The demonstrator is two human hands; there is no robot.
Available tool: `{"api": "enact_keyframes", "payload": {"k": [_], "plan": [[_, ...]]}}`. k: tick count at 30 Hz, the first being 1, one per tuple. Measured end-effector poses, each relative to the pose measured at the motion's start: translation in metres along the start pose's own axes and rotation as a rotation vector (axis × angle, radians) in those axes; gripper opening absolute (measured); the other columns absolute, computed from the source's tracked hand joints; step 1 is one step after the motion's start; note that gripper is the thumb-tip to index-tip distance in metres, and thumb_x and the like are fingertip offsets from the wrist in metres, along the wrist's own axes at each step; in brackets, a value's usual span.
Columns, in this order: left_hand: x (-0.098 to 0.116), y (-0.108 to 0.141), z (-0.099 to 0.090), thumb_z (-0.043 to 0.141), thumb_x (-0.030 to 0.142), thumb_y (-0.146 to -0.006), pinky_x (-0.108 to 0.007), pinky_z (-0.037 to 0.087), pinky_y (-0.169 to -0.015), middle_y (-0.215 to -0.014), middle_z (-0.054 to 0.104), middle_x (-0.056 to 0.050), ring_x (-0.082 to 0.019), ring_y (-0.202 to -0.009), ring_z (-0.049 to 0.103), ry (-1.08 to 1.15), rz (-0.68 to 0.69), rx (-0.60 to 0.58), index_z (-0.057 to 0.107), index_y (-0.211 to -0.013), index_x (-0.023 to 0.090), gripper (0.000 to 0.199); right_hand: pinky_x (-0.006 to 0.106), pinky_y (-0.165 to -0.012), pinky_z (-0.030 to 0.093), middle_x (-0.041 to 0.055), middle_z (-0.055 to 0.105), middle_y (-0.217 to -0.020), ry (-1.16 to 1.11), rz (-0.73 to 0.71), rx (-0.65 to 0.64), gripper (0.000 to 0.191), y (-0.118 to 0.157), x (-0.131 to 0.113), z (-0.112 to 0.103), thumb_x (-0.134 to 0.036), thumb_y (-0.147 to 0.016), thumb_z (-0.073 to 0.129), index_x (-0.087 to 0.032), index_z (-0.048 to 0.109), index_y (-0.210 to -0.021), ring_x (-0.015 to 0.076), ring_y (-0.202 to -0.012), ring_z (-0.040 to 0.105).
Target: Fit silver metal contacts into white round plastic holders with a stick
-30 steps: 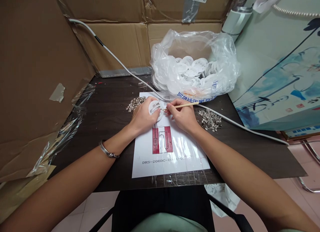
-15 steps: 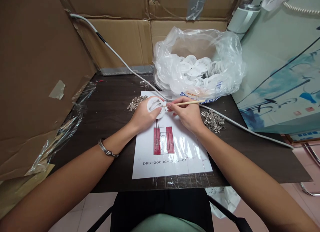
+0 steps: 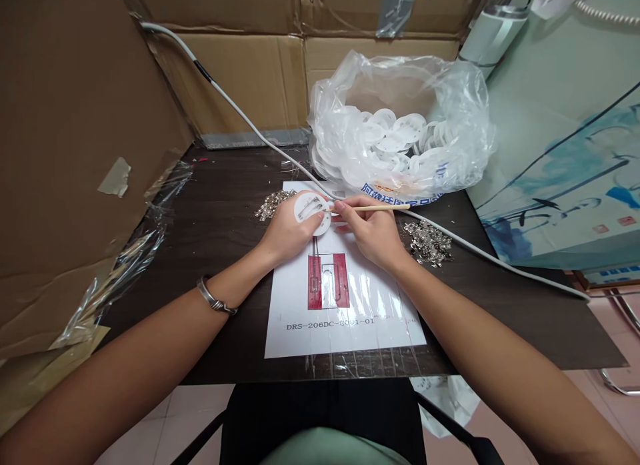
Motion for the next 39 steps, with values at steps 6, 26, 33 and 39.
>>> {"api": "enact_keyframes", "payload": {"k": [6, 26, 33, 39], "plan": [[0.0005, 0.0005, 0.0001, 0.057, 0.015, -0.079, -0.038, 0.051, -0.092, -0.101, 0.072, -0.009, -0.022, -0.094, 0.066, -0.010, -0.016, -0.002, 0.066, -0.098, 0.014, 0.021, 0.035, -0.075, 0.061, 0.0040, 0.073, -0.087, -0.002, 0.009, -0.006, 0.022, 0.0001, 0.0015, 0.0004, -0.043, -0.083, 0.070, -0.021, 0.068, -0.083, 0.0173, -0.081, 0.071], [-0.0053, -0.0004, 0.0038, 0.055, 0.015, -0.079, -0.038, 0.051, -0.090, -0.100, 0.071, -0.008, -0.021, -0.093, 0.065, 0.011, -0.031, -0.054, 0.064, -0.101, 0.016, 0.024, 0.038, -0.081, 0.061, 0.0033, 0.073, -0.081, -0.070, 0.085, 0.040, 0.019, 0.0009, 0.0040, 0.0045, -0.038, -0.077, 0.075, -0.021, 0.067, -0.077, 0.0162, -0.074, 0.070], [-0.0052, -0.0004, 0.0039, 0.054, 0.014, -0.079, -0.037, 0.052, -0.083, -0.094, 0.070, -0.007, -0.021, -0.087, 0.064, 0.000, -0.032, -0.046, 0.063, -0.101, 0.017, 0.024, 0.039, -0.080, 0.061, 0.0035, 0.072, -0.080, -0.057, 0.089, 0.045, 0.021, 0.0004, 0.0034, 0.0051, -0.040, -0.075, 0.076, -0.021, 0.066, -0.076, 0.0158, -0.071, 0.069], [-0.0025, 0.0006, 0.0033, 0.054, 0.014, -0.079, -0.038, 0.051, -0.083, -0.095, 0.071, -0.007, -0.021, -0.087, 0.064, -0.036, -0.026, -0.049, 0.063, -0.101, 0.017, 0.024, 0.039, -0.080, 0.060, 0.0040, 0.072, -0.080, -0.046, 0.106, 0.069, 0.025, 0.0008, 0.0032, 0.0065, -0.042, -0.072, 0.078, -0.021, 0.065, -0.074, 0.0165, -0.072, 0.069]]}}
Point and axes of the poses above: each hand's wrist, its own y-axis away from the middle knuckle, its own z-axis out of the palm, x = y × z, the point moved 8 cm from there along -y, towards the middle knuckle
